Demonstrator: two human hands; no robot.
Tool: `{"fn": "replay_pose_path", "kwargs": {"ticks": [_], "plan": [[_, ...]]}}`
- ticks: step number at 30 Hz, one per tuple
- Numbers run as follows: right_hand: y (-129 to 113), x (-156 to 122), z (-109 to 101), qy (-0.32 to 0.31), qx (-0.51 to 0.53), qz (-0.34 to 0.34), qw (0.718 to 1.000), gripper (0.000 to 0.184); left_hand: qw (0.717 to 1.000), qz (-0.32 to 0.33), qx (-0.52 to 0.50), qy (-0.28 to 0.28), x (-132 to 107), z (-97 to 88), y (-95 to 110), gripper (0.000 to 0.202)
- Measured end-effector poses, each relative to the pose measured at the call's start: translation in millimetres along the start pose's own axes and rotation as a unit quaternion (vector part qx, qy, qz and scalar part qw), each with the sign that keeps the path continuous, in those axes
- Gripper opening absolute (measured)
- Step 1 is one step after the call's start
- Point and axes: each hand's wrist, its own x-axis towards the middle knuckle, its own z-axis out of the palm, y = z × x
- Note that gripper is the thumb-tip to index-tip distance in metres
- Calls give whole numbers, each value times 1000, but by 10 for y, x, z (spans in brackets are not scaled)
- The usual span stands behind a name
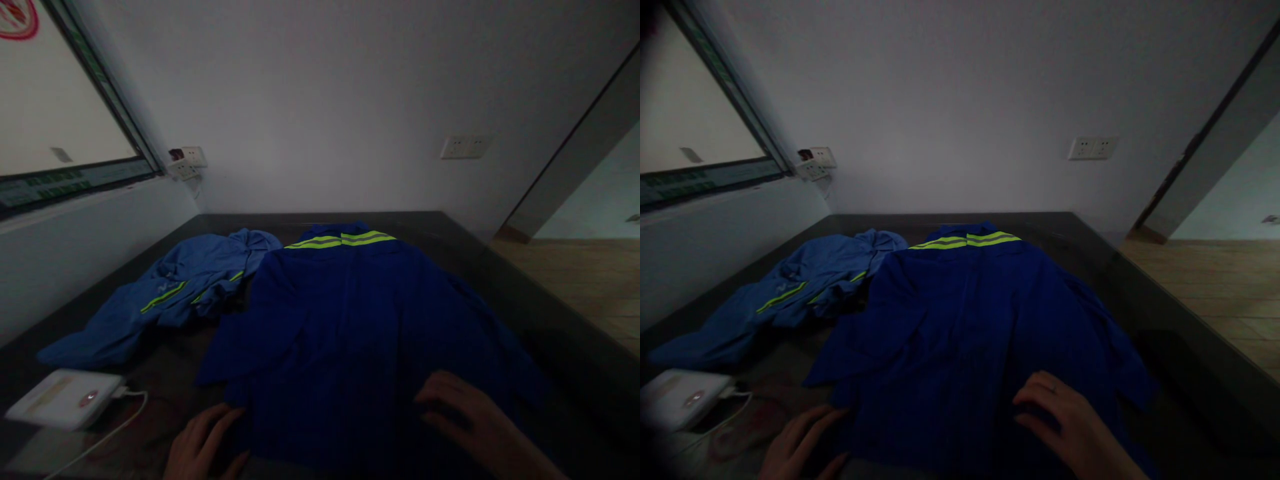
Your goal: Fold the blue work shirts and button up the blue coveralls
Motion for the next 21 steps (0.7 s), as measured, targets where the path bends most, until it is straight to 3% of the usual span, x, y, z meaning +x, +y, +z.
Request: {"fn": "replay_pose_path", "kwargs": {"ticks": [5,8,12,16,19,21], "plan": [[695,-687,-135,87,-117,97,985,41,995,-81,-16,-47,-73,-20,-188,39],[918,-1038,-68,132,-159,115,972,46,983,-143,-75,-85,5,-34,-202,42],[1050,-1218,4,173,-152,142,963,36,961,-210,-125,-127,150,-39,-183,46],[1108,-1270,-49,184,-136,156,961,37,944,-258,-146,-142,188,-71,-199,47],[1060,-1266,-60,178,-140,181,957,37,919,-309,-208,-127,214,-128,-202,47],[993,-1230,-42,181,-150,196,952,35,888,-356,-275,-94,275,-175,-171,46]]}}
